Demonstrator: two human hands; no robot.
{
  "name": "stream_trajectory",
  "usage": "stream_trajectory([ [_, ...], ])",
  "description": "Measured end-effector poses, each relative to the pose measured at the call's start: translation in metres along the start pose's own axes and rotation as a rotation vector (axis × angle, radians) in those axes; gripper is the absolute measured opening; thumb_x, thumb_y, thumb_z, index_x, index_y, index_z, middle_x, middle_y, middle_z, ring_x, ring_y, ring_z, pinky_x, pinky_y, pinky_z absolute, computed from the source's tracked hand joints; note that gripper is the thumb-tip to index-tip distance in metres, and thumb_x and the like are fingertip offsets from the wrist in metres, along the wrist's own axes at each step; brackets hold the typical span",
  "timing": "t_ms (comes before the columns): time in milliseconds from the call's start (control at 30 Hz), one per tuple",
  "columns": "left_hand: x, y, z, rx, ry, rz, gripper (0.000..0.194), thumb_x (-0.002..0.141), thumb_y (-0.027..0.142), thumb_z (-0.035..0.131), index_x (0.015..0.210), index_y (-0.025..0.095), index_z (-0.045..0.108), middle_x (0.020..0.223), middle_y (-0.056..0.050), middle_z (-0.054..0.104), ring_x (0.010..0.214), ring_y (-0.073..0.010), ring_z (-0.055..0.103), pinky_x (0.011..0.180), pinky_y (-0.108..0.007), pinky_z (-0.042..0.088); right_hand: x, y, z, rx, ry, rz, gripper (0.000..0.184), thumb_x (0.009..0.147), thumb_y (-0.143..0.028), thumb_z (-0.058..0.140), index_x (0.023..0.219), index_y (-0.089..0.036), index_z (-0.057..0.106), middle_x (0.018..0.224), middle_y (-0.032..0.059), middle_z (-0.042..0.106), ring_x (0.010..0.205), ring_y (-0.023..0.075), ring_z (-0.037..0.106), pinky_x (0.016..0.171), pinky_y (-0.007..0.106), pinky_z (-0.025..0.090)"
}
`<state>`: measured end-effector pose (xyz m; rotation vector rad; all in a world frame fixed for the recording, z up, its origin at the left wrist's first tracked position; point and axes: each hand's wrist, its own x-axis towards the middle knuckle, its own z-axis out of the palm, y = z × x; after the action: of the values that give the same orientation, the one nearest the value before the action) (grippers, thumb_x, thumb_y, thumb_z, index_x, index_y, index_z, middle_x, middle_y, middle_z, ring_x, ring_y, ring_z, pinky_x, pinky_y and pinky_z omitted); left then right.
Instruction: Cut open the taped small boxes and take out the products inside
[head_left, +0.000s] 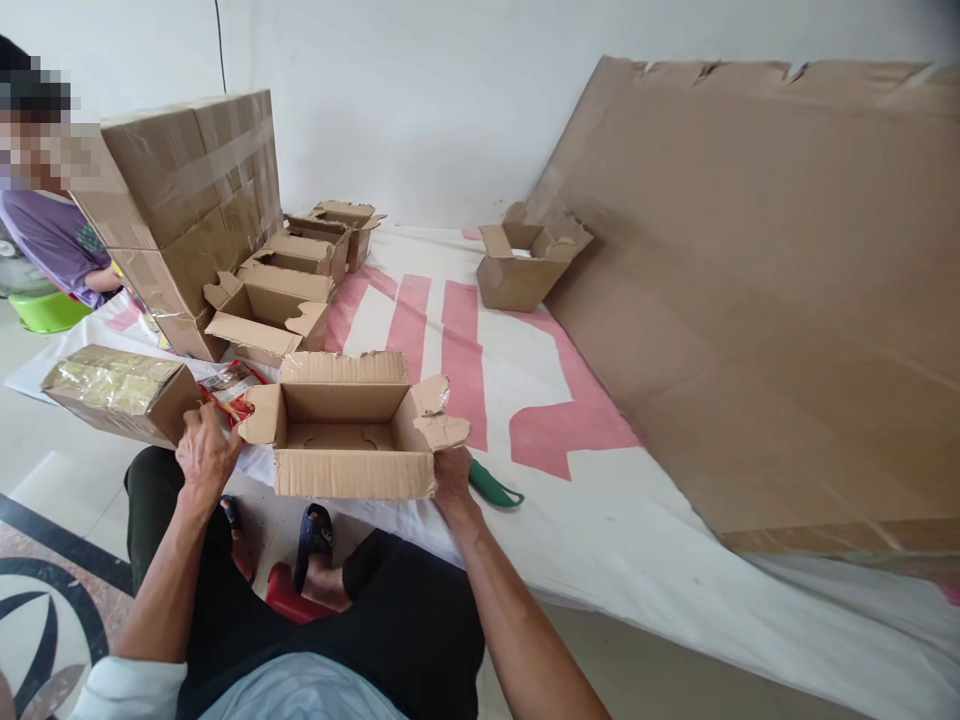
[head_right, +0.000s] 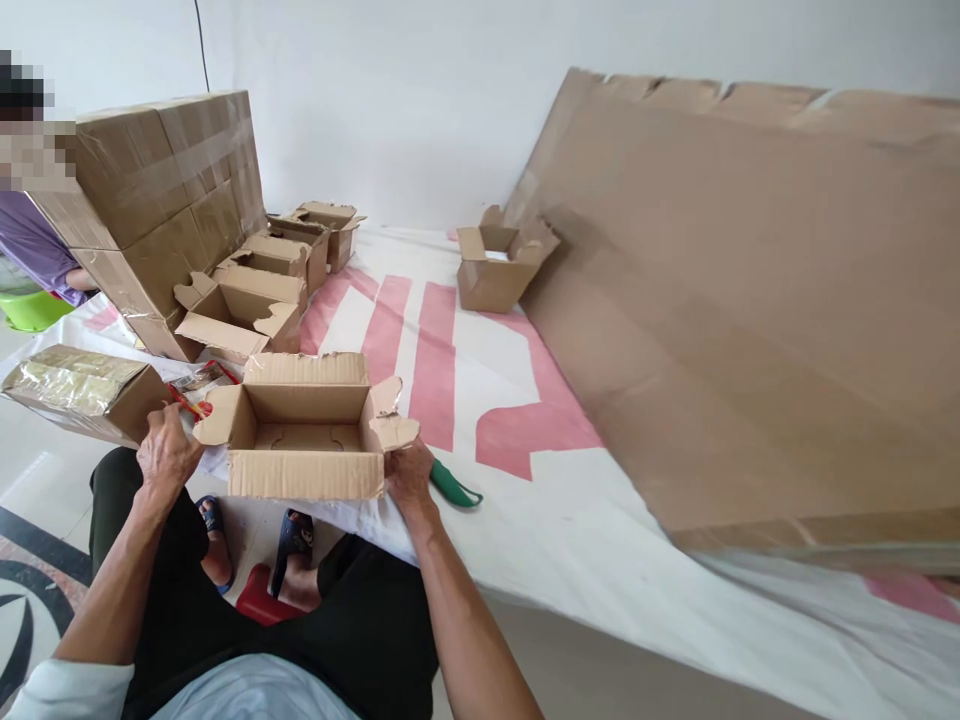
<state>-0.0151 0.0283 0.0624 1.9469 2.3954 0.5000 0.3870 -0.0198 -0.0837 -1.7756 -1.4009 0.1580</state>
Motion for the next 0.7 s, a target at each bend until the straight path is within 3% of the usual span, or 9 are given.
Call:
stream_trajectory([
  [100,0.009,-0.008,0.01,-0.247,-0.003,-0.092,0.081,0.097,0.05,0.08,0.166,0.016,0.055,0.135,-0.024,0.08,0.119,-0.0445,0.081,0.099,-0.051,0.063,-0.002,0.002,0.003,-0.011,0.006,0.02,0.021,0.092,-0.02,0.067,0.096,-0.02,0.088,0.106,0.0226,0.09,0.104,0.0438,0.086,0.087,0.049,0.068],
  [167,0.024,-0.008,0.018,-0.471,-0.009,-0.108,0.088,0.09,0.042,0.082,0.169,0.016,0.051,0.114,-0.014,0.084,0.107,-0.037,0.083,0.096,-0.046,0.064,-0.003,0.002,0.005,-0.006,0.046,0.012,0.02,0.093,-0.023,0.067,0.091,-0.021,0.087,0.102,0.0218,0.09,0.098,0.0425,0.086,0.081,0.047,0.067],
  [267,0.047,-0.001,0.027,-0.657,0.004,-0.093,0.081,0.08,0.035,0.081,0.157,0.016,0.063,0.08,0.002,0.074,0.083,-0.0284,0.078,0.088,-0.039,0.063,-0.003,0.001,0.005,0.029,0.094,-0.031,0.019,0.095,-0.026,0.068,0.088,-0.023,0.085,0.097,0.0185,0.09,0.094,0.0388,0.086,0.078,0.043,0.066],
  [333,0.057,0.006,0.027,-0.663,0.005,-0.079,0.069,0.076,0.029,0.077,0.144,0.018,0.072,0.07,0.006,0.068,0.078,-0.0269,0.076,0.087,-0.038,0.062,-0.002,-0.001,0.003,0.042,0.08,-0.046,0.018,0.096,-0.025,0.068,0.091,-0.023,0.086,0.099,0.0182,0.09,0.097,0.0384,0.086,0.083,0.044,0.068],
  [433,0.07,0.021,0.021,-0.561,0.039,-0.084,0.058,0.075,0.024,0.072,0.132,0.02,0.078,0.075,0.002,0.073,0.087,-0.0294,0.078,0.091,-0.041,0.061,0.0,-0.006,-0.002,0.002,0.011,-0.021,0.018,0.098,-0.024,0.07,0.094,-0.022,0.088,0.104,0.022,0.09,0.101,0.0423,0.087,0.088,0.048,0.069],
  [533,0.087,0.04,0.016,-0.471,0.072,-0.042,0.051,0.08,0.027,0.073,0.131,0.022,0.078,0.089,-0.004,0.081,0.099,-0.0335,0.08,0.098,-0.046,0.061,0.002,-0.012,-0.007,-0.026,0.008,0.0,0.015,0.098,-0.023,0.074,0.093,-0.022,0.088,0.099,0.0227,0.089,0.098,0.0435,0.087,0.084,0.047,0.069],
  [700,0.104,0.067,0.023,-0.673,-0.058,0.133,0.047,0.09,0.036,0.07,0.133,0.019,0.074,0.104,-0.008,0.084,0.102,-0.0304,0.08,0.097,-0.043,0.064,0.003,-0.02,-0.011,-0.015,0.027,-0.005,0.018,0.095,-0.016,0.072,0.092,-0.019,0.089,0.099,0.0218,0.09,0.096,0.0416,0.087,0.079,0.044,0.068],
])
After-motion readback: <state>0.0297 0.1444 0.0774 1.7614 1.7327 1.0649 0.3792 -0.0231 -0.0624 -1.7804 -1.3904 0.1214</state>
